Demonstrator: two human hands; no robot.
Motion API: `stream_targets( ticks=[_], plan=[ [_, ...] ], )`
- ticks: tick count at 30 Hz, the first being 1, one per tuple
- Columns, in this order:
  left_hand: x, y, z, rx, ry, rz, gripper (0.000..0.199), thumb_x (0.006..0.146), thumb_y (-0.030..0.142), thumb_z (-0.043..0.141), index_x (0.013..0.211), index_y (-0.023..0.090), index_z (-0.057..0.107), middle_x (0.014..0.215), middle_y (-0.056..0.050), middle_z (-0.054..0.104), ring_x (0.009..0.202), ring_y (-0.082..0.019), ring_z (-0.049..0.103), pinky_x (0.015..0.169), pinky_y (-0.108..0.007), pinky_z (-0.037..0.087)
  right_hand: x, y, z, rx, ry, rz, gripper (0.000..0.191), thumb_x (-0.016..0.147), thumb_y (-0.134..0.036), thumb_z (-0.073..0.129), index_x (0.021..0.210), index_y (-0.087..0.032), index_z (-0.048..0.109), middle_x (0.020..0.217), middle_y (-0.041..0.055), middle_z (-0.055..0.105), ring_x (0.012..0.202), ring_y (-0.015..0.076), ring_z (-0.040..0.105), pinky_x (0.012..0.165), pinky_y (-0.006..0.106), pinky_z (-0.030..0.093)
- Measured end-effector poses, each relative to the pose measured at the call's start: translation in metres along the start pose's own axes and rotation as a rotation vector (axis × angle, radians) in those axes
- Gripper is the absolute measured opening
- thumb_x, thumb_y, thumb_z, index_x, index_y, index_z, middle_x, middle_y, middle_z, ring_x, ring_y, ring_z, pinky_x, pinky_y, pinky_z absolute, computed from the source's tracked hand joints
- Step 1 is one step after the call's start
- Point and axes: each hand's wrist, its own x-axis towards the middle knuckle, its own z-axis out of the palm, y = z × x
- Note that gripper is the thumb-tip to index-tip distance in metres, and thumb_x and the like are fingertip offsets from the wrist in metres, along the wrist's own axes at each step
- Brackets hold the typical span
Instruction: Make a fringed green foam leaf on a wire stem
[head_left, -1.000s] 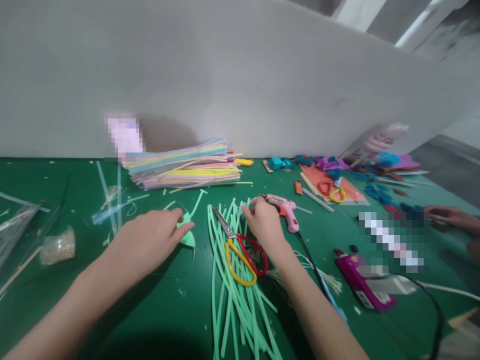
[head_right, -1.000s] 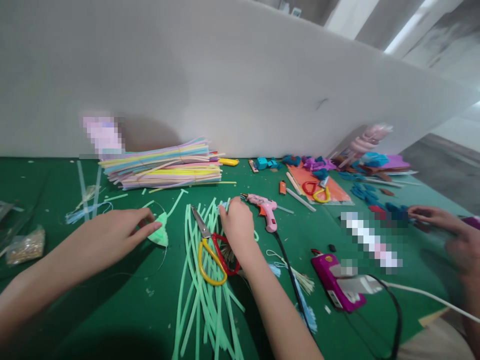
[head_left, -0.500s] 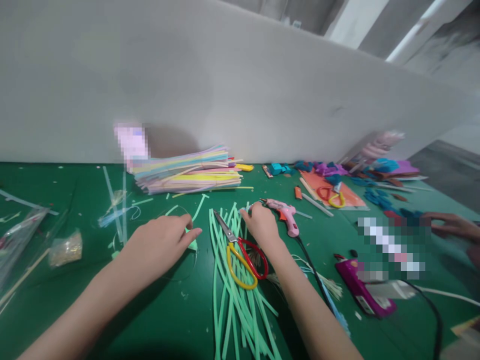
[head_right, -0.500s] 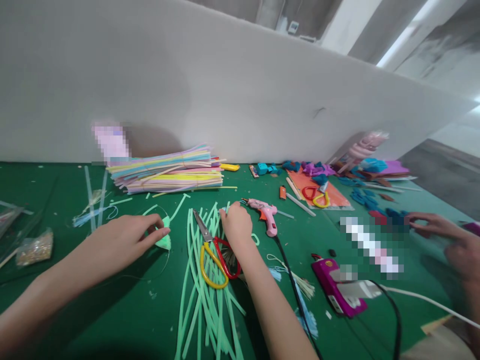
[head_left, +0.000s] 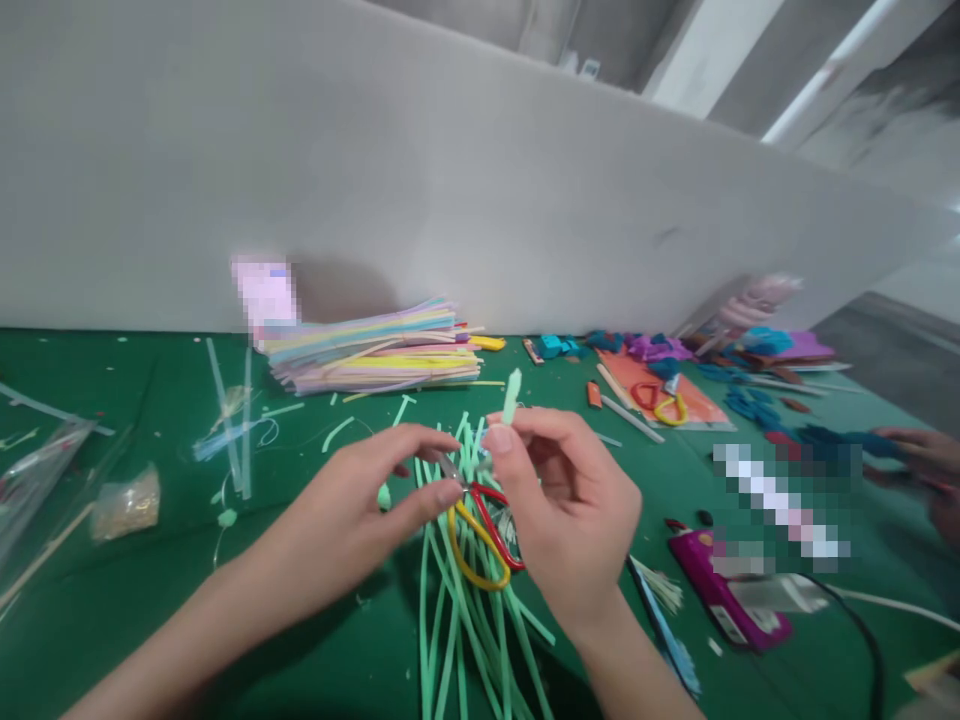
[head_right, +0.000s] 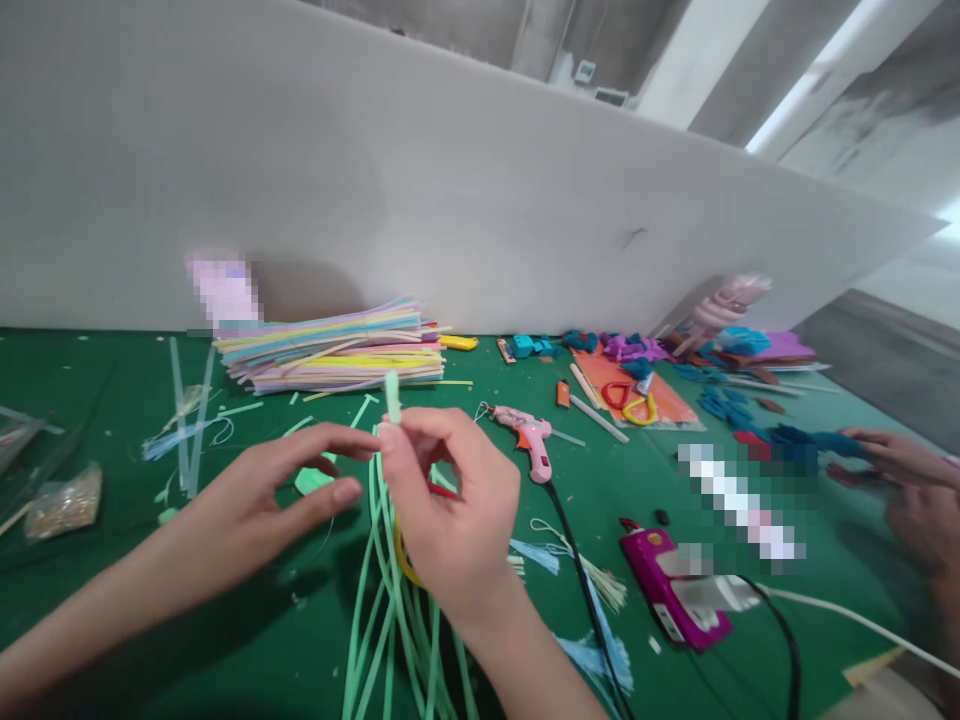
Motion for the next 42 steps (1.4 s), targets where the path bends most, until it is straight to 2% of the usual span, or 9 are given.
stream_targets(
  ticks=[3, 4, 6, 9, 14, 22, 29, 36, 42],
  plan=[
    [-0.008, 0.012, 0.011, -0.139, -0.007, 0.079, 0.023, 0.095, 0.04, 0.054, 0.112, 0.028, 0.063, 0.107, 0.001, 0.071, 0.096, -0.019, 0.064, 0.082, -0.027, 0.049, -0.004, -0.023, -0.002, 0.12, 0.007, 0.021, 0.013, 0.086, -0.016, 0.066, 0.094, -0.026, 0.067, 0.084, -0.0026, 0.071, 0.055, 0.0089, 0.06, 0.049, 0.022, 0.05],
    [-0.011, 0.015, 0.013, -0.18, -0.043, 0.088, 0.019, 0.097, 0.038, 0.051, 0.102, 0.026, 0.065, 0.097, 0.002, 0.072, 0.087, -0.017, 0.064, 0.079, -0.025, 0.049, -0.005, -0.028, -0.002, 0.166, 0.007, 0.045, 0.013, 0.086, -0.016, 0.067, 0.094, -0.026, 0.067, 0.082, -0.0034, 0.071, 0.053, 0.0082, 0.059, 0.047, 0.021, 0.05],
    [-0.015, 0.018, 0.013, -0.258, -0.157, 0.105, 0.029, 0.101, 0.034, 0.042, 0.084, 0.022, 0.062, 0.079, 0.004, 0.069, 0.073, -0.013, 0.062, 0.073, -0.022, 0.048, -0.006, -0.034, -0.003, 0.265, -0.008, 0.098, 0.012, 0.086, -0.015, 0.067, 0.091, -0.026, 0.066, 0.075, -0.0052, 0.068, 0.05, 0.0074, 0.059, 0.046, 0.019, 0.05],
    [-0.018, 0.021, 0.007, -0.291, -0.241, 0.126, 0.031, 0.102, 0.031, 0.04, 0.08, 0.021, 0.059, 0.072, 0.005, 0.066, 0.068, -0.011, 0.061, 0.07, -0.02, 0.046, -0.007, -0.038, -0.003, 0.361, -0.038, 0.161, 0.009, 0.086, -0.016, 0.067, 0.085, -0.025, 0.064, 0.066, -0.0067, 0.064, 0.049, 0.0071, 0.06, 0.045, 0.016, 0.051],
    [-0.021, 0.025, 0.001, -0.278, -0.082, 0.123, 0.028, 0.1, 0.034, 0.045, 0.079, 0.021, 0.059, 0.071, 0.004, 0.066, 0.066, -0.011, 0.06, 0.065, -0.02, 0.045, -0.007, -0.04, -0.002, 0.365, -0.043, 0.157, 0.009, 0.085, -0.016, 0.067, 0.082, -0.023, 0.064, 0.067, -0.0058, 0.064, 0.053, 0.0069, 0.061, 0.049, 0.016, 0.053],
    [-0.025, 0.023, -0.009, -0.222, -0.005, 0.185, 0.03, 0.1, 0.029, 0.045, 0.076, 0.021, 0.06, 0.067, 0.005, 0.065, 0.061, -0.009, 0.06, 0.061, -0.02, 0.044, -0.004, -0.045, -0.008, 0.301, -0.054, 0.066, 0.011, 0.088, -0.017, 0.066, 0.089, -0.028, 0.069, 0.078, -0.0052, 0.07, 0.06, 0.0086, 0.064, 0.056, 0.02, 0.055],
    [-0.021, 0.023, -0.008, -0.141, -0.009, 0.163, 0.033, 0.1, 0.031, 0.044, 0.073, 0.021, 0.059, 0.064, 0.004, 0.064, 0.058, -0.01, 0.059, 0.057, -0.02, 0.043, 0.0, -0.037, -0.011, 0.146, -0.064, 0.078, 0.01, 0.093, -0.021, 0.06, 0.089, -0.025, 0.068, 0.073, -0.0036, 0.067, 0.058, 0.0102, 0.062, 0.055, 0.024, 0.052],
    [-0.021, 0.025, -0.008, -0.067, 0.025, 0.086, 0.038, 0.099, 0.036, 0.042, 0.069, 0.02, 0.059, 0.061, 0.003, 0.063, 0.057, -0.012, 0.058, 0.053, -0.022, 0.04, 0.004, -0.029, -0.013, 0.047, -0.143, 0.059, 0.006, 0.095, -0.024, 0.053, 0.089, -0.024, 0.054, 0.072, -0.0037, 0.057, 0.059, 0.0109, 0.058, 0.052, 0.023, 0.047],
    [-0.015, 0.022, -0.011, -0.017, -0.091, 0.029, 0.035, 0.1, 0.039, 0.039, 0.078, 0.022, 0.06, 0.071, 0.003, 0.065, 0.065, -0.013, 0.059, 0.062, -0.025, 0.043, 0.017, -0.02, -0.029, -0.067, -0.151, 0.029, 0.014, 0.095, -0.027, 0.052, 0.081, -0.022, 0.051, 0.064, -0.0045, 0.053, 0.052, 0.0097, 0.05, 0.05, 0.023, 0.042]
  ],
)
